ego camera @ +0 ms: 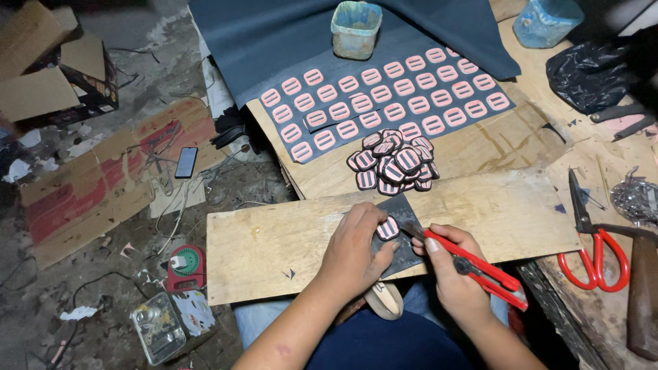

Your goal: The person uses a red utility knife to cut small rectangular pieces from a dark sheet on a wooden board. They then switch to red-handled scissors to trim the edges of the cut pieces. The finished pieces are stacked on the table.

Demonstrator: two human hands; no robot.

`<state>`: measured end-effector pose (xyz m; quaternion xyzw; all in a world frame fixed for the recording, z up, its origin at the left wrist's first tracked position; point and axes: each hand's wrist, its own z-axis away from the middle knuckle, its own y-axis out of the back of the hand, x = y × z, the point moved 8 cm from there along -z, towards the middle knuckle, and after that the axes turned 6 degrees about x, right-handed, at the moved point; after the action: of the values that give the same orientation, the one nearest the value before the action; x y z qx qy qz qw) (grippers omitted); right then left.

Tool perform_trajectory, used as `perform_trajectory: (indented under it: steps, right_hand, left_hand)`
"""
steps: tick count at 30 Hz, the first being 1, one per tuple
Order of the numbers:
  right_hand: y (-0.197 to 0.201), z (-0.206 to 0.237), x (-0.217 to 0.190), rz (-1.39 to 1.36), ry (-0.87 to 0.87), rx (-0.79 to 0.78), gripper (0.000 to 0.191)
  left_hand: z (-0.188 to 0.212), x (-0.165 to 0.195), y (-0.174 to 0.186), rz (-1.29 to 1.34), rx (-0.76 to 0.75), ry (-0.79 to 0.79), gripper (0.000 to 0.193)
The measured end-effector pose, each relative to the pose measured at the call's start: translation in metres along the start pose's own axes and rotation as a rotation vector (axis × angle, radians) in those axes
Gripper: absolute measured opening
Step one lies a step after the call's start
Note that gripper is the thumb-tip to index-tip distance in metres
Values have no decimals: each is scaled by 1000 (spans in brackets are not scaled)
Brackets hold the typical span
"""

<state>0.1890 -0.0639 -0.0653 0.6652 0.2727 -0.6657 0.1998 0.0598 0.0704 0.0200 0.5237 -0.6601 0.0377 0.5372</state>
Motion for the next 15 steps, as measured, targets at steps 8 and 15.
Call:
perform_trajectory:
  steps: [8,15]
  right_hand:
    - [-20,-12,-7,233,77,-9,30]
    - [-25,-14,-11,243,97,-17,27]
  left_hand:
    - [8,-11,-1,-24,20,12,23]
    - [9,-10,-3,-68,41,-19,22]
